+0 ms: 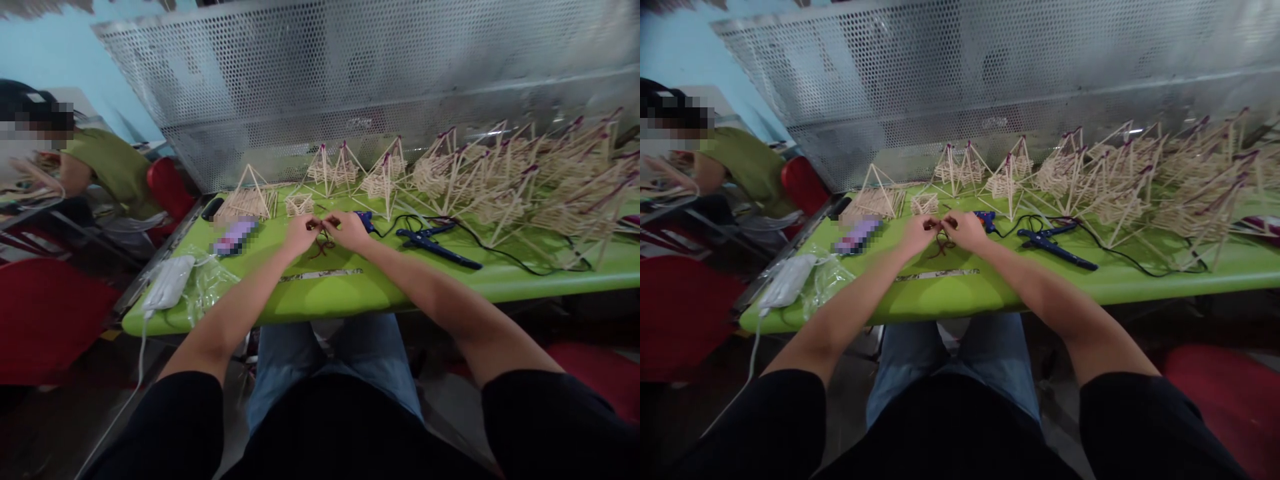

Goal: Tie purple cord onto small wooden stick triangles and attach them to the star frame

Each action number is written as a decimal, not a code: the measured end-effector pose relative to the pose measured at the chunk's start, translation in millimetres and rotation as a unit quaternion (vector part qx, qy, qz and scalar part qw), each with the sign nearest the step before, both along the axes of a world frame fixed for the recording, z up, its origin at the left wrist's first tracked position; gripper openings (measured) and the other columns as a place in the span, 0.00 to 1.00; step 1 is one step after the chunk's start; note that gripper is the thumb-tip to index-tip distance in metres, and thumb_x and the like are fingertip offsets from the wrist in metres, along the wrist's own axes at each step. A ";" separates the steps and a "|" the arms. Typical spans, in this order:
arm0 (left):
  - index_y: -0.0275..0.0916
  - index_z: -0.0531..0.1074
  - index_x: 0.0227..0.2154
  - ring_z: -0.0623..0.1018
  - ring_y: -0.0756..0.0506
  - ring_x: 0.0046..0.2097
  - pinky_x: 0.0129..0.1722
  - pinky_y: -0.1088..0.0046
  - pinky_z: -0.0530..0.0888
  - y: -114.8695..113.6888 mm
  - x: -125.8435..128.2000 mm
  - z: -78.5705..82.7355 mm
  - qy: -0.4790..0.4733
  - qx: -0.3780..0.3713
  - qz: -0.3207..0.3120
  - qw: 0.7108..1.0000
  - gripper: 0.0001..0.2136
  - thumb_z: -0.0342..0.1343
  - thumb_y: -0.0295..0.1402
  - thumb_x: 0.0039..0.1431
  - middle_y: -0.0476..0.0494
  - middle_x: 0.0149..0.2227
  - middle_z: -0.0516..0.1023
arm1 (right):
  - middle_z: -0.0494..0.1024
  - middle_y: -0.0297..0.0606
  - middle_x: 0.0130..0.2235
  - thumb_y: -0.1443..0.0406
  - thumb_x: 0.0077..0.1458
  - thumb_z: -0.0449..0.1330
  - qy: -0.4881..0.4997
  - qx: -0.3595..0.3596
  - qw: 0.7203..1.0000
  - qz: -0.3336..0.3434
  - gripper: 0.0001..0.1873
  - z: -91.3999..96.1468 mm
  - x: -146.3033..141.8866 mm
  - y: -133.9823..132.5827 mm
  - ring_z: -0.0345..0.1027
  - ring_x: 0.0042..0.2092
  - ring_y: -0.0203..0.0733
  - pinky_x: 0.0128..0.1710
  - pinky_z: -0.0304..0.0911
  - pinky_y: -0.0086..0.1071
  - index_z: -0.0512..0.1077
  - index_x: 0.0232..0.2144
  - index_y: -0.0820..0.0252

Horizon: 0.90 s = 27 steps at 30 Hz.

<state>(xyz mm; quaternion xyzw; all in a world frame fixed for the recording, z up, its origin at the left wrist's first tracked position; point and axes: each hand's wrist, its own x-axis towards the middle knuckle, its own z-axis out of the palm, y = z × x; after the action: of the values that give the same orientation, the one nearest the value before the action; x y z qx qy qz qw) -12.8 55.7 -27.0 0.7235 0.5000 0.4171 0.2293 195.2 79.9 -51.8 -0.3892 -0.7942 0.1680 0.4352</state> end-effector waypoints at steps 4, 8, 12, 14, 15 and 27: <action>0.46 0.79 0.34 0.80 0.40 0.38 0.43 0.62 0.74 -4.1 1.2 2.2 -0.007 0.008 0.006 1.000 0.07 0.68 0.26 0.63 0.46 0.37 0.85 | 0.88 0.41 0.45 0.49 0.75 0.70 0.016 -0.006 1.000 0.006 0.19 -0.6 1.6 3.0 0.83 0.47 0.46 0.56 0.79 0.46 0.84 0.44 0.59; 0.45 0.77 0.35 0.77 0.43 0.36 0.40 0.64 0.71 -10.9 2.9 5.5 -0.018 0.008 -0.002 1.000 0.08 0.68 0.24 0.61 0.48 0.36 0.83 | 0.86 0.37 0.42 0.48 0.76 0.69 0.010 -0.040 0.999 0.032 0.20 -0.7 3.6 1.0 0.82 0.42 0.42 0.49 0.81 0.41 0.83 0.44 0.60; 0.43 0.77 0.35 0.74 0.46 0.33 0.37 0.66 0.69 -14.9 3.9 6.1 -0.041 0.000 -0.026 0.999 0.09 0.68 0.23 0.58 0.50 0.35 0.82 | 0.84 0.35 0.40 0.51 0.77 0.69 -0.002 -0.068 0.997 0.048 0.19 -0.5 4.7 -5.9 0.80 0.40 0.40 0.45 0.81 0.38 0.81 0.44 0.62; 0.43 0.77 0.35 0.73 0.47 0.32 0.36 0.66 0.69 -13.4 3.8 4.5 -0.060 -0.010 -0.040 0.997 0.09 0.68 0.22 0.57 0.51 0.35 0.81 | 0.84 0.36 0.41 0.51 0.78 0.69 0.000 -0.075 0.996 0.045 0.18 -0.4 4.6 -8.3 0.80 0.41 0.40 0.46 0.81 0.38 0.80 0.44 0.61; 0.43 0.77 0.35 0.73 0.47 0.32 0.36 0.67 0.69 -11.6 3.6 3.3 -0.071 -0.017 -0.045 0.996 0.09 0.68 0.22 0.56 0.51 0.35 0.81 | 0.84 0.36 0.42 0.52 0.78 0.69 0.003 -0.079 0.996 0.043 0.18 -0.4 4.3 -8.8 0.80 0.41 0.40 0.46 0.81 0.38 0.80 0.44 0.61; 0.45 0.72 0.37 0.76 0.45 0.35 0.38 0.65 0.72 -7.5 -3.7 2.4 -0.113 -0.104 -0.077 0.985 0.07 0.63 0.27 0.59 0.49 0.33 0.79 | 0.82 0.33 0.37 0.52 0.77 0.70 0.062 -0.122 0.989 0.060 0.18 3.9 -1.5 -13.2 0.78 0.37 0.37 0.42 0.79 0.35 0.80 0.41 0.61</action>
<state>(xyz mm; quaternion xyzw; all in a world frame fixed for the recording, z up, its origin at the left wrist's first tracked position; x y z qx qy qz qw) -16.5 48.2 -24.6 0.6802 0.4549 0.4225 0.3896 193.8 66.6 -47.9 -0.3803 -0.7612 0.3130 0.4218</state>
